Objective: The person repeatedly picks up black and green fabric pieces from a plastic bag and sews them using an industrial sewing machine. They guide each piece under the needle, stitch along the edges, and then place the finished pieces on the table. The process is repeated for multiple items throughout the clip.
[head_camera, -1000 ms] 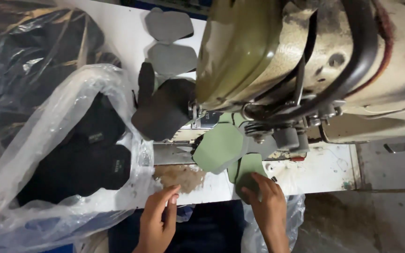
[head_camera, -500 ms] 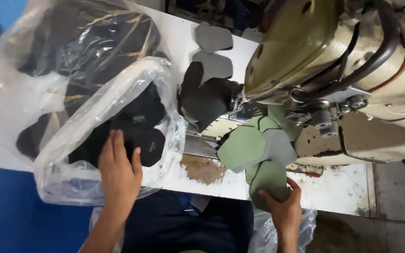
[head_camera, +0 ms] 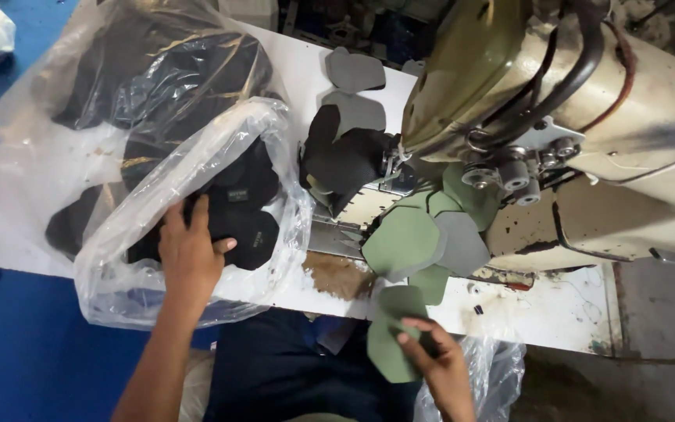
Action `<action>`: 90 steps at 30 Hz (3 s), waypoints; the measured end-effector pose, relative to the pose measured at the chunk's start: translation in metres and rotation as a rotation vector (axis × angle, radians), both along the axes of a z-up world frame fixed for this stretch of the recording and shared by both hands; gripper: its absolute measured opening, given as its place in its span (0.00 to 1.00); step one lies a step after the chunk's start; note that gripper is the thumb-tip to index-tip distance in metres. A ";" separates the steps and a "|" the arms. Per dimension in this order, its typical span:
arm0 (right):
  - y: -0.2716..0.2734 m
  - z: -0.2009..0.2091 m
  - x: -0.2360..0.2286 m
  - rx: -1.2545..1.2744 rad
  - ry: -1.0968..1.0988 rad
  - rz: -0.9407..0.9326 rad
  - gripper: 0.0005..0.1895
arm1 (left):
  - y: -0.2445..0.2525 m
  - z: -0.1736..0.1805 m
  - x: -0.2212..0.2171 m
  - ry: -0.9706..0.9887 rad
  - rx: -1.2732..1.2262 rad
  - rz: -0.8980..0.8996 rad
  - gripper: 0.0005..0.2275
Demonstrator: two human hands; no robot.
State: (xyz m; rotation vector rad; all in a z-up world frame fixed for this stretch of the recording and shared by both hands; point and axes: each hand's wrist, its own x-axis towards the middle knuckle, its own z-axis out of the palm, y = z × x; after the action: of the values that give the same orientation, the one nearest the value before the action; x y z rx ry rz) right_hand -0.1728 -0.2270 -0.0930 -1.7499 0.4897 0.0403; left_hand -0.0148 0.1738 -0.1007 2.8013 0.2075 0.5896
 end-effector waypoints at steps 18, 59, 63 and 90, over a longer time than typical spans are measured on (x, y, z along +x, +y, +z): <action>0.047 -0.004 0.005 0.183 0.113 0.378 0.21 | -0.066 0.023 -0.071 -0.161 -0.830 -0.443 0.14; 0.072 0.029 -0.002 0.485 -0.033 0.064 0.13 | -0.111 0.022 -0.125 0.467 -1.731 -0.239 0.20; 0.068 0.032 -0.002 0.466 0.034 0.115 0.22 | -0.113 0.054 -0.115 0.437 -1.799 -0.232 0.23; 0.031 0.065 0.174 0.294 -0.202 0.207 0.23 | -0.156 0.126 0.033 0.173 -1.045 -0.438 0.21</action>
State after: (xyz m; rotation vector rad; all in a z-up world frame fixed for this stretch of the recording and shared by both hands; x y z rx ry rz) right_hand 0.0007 -0.1955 -0.0276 -1.4904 0.1443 0.0775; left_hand 0.0181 0.0179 0.0257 1.7808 -0.0652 0.0655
